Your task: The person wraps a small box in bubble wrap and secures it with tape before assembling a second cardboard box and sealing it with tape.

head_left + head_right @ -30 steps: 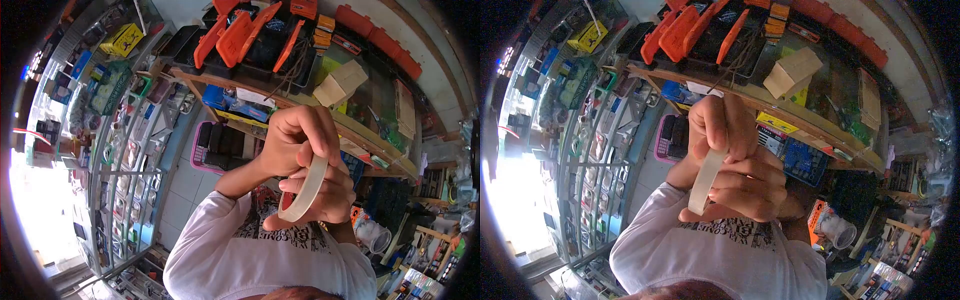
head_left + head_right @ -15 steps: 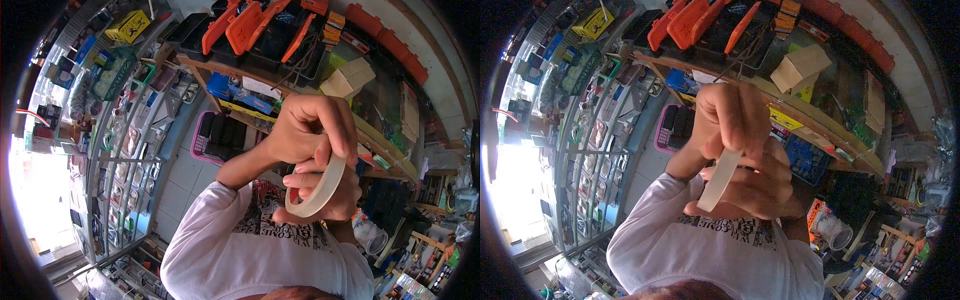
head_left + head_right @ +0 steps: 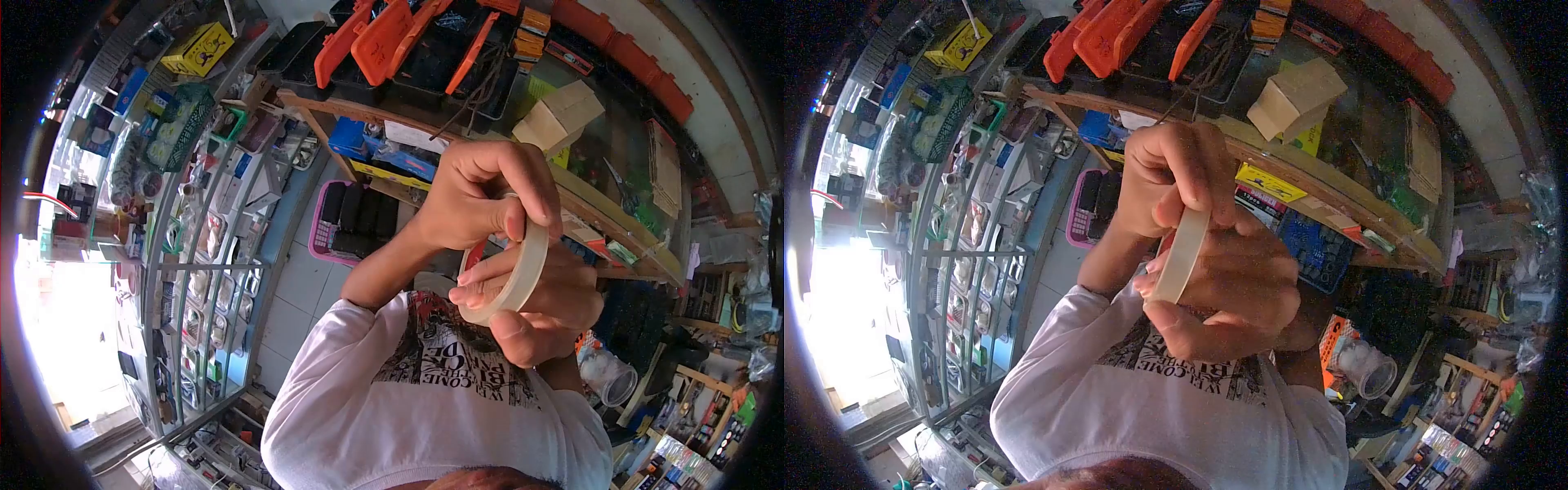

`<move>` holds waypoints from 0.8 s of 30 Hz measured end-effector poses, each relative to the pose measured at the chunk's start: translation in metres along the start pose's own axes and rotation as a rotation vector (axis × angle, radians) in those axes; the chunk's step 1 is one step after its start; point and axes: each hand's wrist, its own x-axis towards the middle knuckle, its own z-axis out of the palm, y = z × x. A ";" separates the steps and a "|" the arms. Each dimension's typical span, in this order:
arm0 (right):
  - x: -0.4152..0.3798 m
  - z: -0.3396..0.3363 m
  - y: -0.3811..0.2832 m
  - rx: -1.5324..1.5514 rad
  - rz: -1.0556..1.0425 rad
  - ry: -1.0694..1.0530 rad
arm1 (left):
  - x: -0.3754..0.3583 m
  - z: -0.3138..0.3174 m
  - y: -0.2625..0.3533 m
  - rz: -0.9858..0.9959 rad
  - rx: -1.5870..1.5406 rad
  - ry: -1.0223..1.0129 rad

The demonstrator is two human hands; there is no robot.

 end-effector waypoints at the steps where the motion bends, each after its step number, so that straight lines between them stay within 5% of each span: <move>1: -0.001 0.001 0.001 0.014 0.027 0.010 | 0.000 -0.001 0.000 -0.002 0.010 0.001; 8: 0.000 0.005 -0.007 0.075 0.262 0.105 | -0.008 -0.005 0.004 -0.148 0.085 0.065; 11: 0.008 -0.012 -0.002 0.042 0.124 -0.062 | -0.011 -0.001 0.017 -0.363 0.018 0.121; 17: -0.001 -0.010 -0.007 -0.020 0.176 -0.058 | -0.012 0.003 0.034 -0.679 -0.074 0.111; 24: 0.004 -0.007 -0.014 -0.033 0.089 -0.134 | -0.010 0.005 0.050 -0.760 0.010 0.017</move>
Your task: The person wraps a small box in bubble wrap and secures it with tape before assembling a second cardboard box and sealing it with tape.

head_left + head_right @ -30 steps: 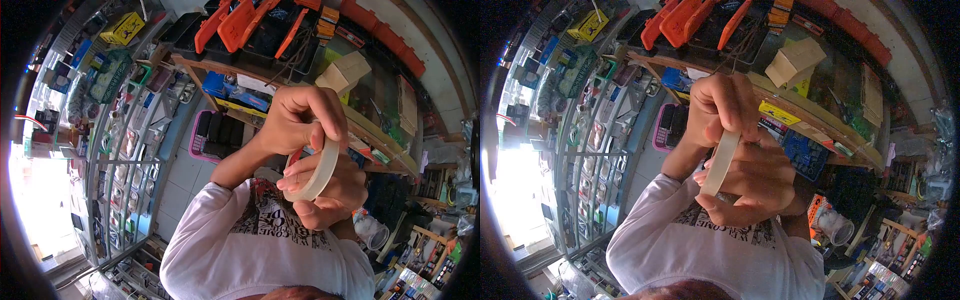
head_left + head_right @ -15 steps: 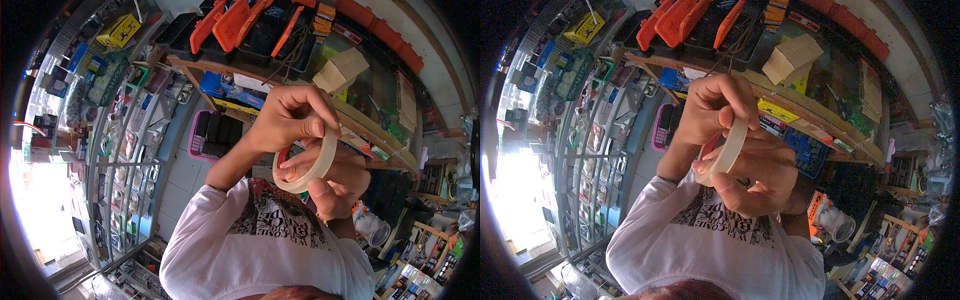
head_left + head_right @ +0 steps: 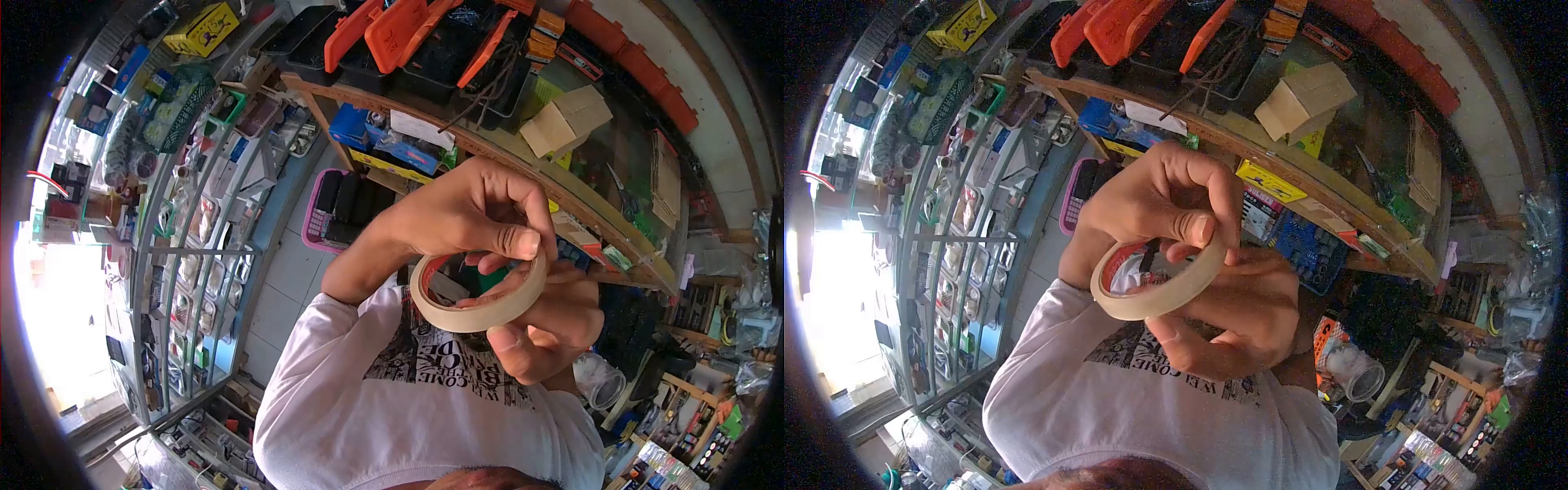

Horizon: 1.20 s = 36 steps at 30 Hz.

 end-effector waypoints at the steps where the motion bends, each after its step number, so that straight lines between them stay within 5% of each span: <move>1: 0.000 0.002 -0.001 -0.021 -0.017 0.006 | -0.001 0.000 0.003 -0.020 0.011 -0.011; 6: -0.002 0.003 -0.012 -0.096 -0.011 -0.007 | 0.000 -0.004 -0.008 0.013 -0.019 -0.115; 12: -0.006 -0.008 -0.024 -0.590 -0.240 0.170 | -0.004 -0.001 -0.011 -0.058 -0.240 -0.245; 20: 0.032 -0.014 -0.001 -0.274 -0.507 0.007 | -0.014 0.025 -0.022 -0.187 -0.648 -0.255; 32: 0.030 -0.013 0.015 -0.034 -0.496 -0.097 | -0.023 0.023 -0.023 -0.296 -0.374 -0.080; 36: 0.025 -0.010 0.011 -0.007 -0.407 -0.088 | -0.017 0.015 -0.042 -0.237 -0.267 -0.204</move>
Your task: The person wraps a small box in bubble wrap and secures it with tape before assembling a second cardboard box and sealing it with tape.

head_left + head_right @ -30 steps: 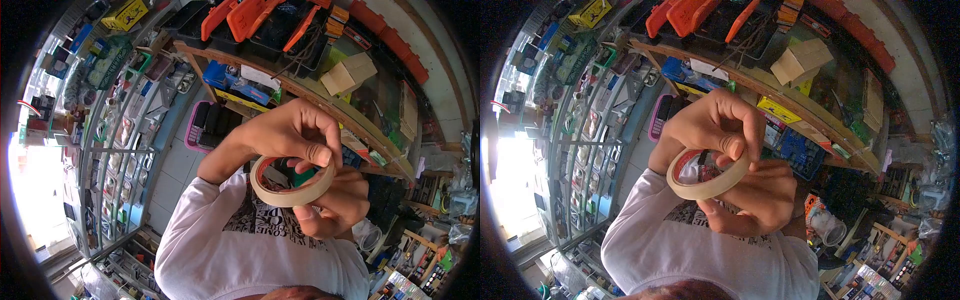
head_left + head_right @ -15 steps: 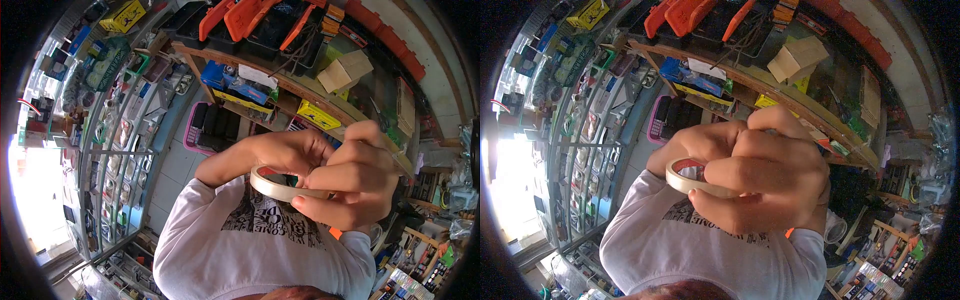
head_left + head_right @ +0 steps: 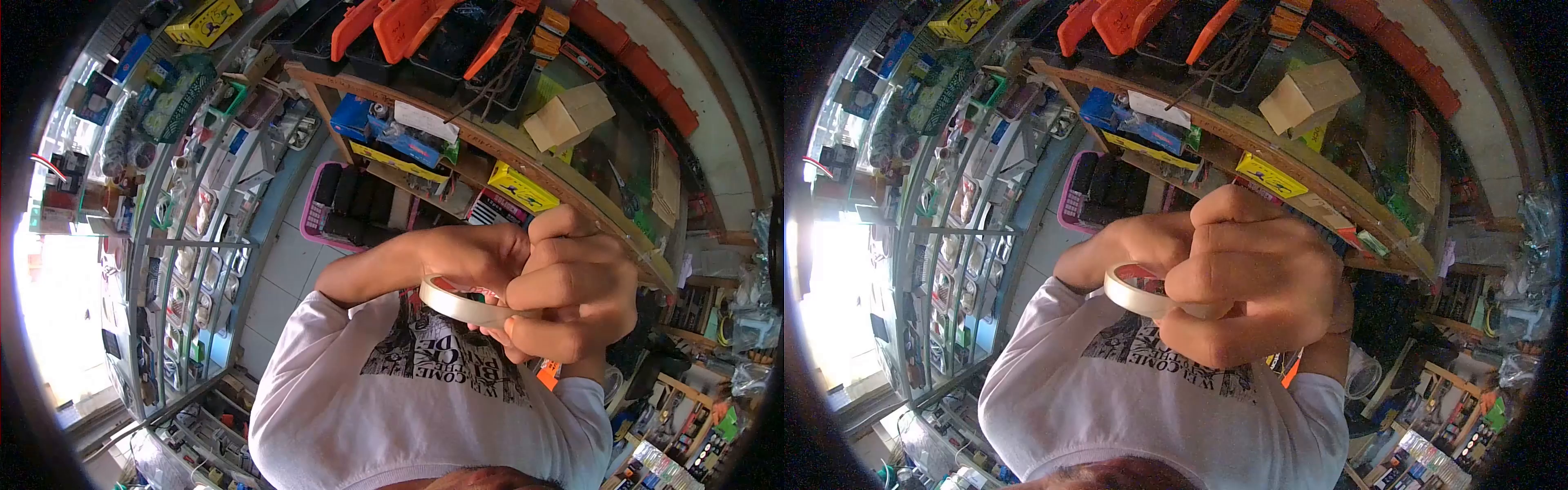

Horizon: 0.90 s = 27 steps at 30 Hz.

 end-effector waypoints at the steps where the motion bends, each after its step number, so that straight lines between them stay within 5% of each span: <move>1: 0.000 -0.002 0.002 0.008 -0.003 -0.011 | 0.002 -0.003 0.000 0.003 0.055 -0.027; 7: -0.003 0.010 0.008 0.071 -0.005 0.110 | -0.011 0.003 0.012 -0.263 0.061 0.059; 11: -0.006 0.010 0.011 0.066 -0.050 0.121 | -0.008 -0.012 0.005 -0.199 0.245 -0.056; 14: -0.005 0.004 0.016 0.091 -0.100 0.054 | -0.001 -0.006 0.002 0.061 0.414 -0.085; 19: -0.006 -0.007 0.013 0.087 -0.100 -0.036 | -0.009 -0.002 0.004 -0.203 -0.045 0.102; 23: -0.008 -0.008 0.009 0.047 -0.079 -0.064 | -0.004 0.016 0.003 -0.006 -0.209 0.185; 27: -0.010 -0.005 0.006 0.046 -0.033 -0.034 | 0.008 -0.018 -0.016 -0.106 -0.126 -0.080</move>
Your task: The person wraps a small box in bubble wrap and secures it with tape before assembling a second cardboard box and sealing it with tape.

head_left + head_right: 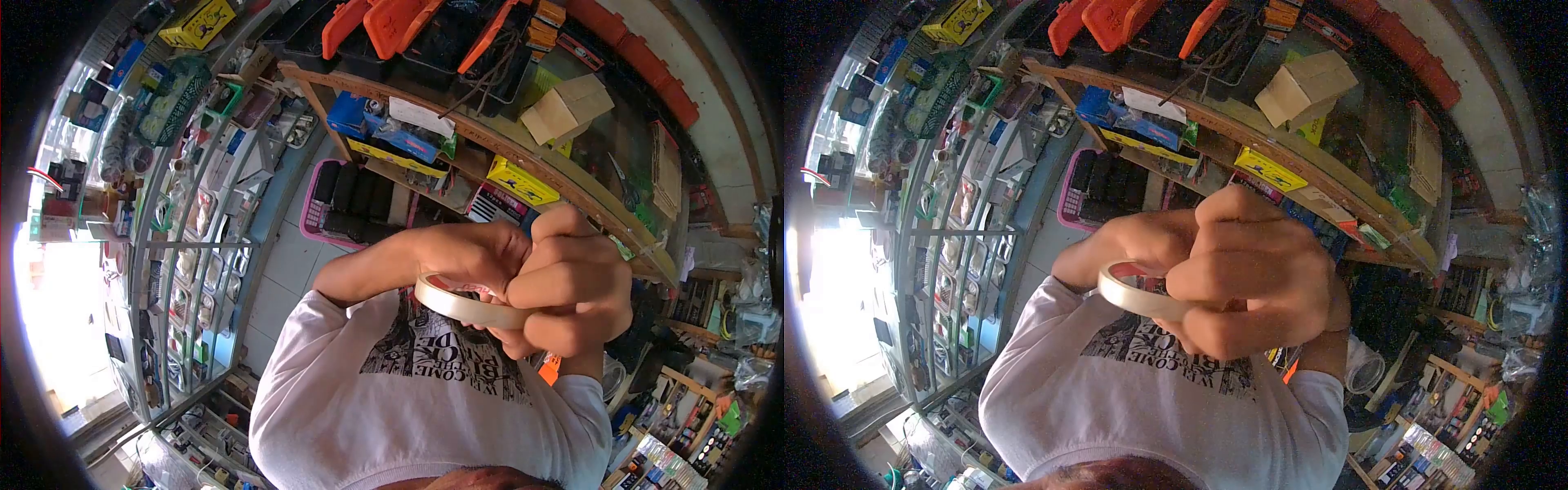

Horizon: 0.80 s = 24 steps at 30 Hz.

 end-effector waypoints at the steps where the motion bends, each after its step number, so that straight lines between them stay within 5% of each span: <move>1: -0.001 0.002 -0.001 -0.006 0.016 0.028 | 0.000 -0.003 -0.001 0.009 0.001 -0.010; 10: 0.001 0.006 0.005 0.018 -0.012 0.097 | -0.016 0.024 0.011 -0.004 -0.190 0.217; 24: -0.003 -0.004 -0.001 -0.143 -0.058 0.029 | -0.007 0.015 0.014 -0.003 -0.012 0.078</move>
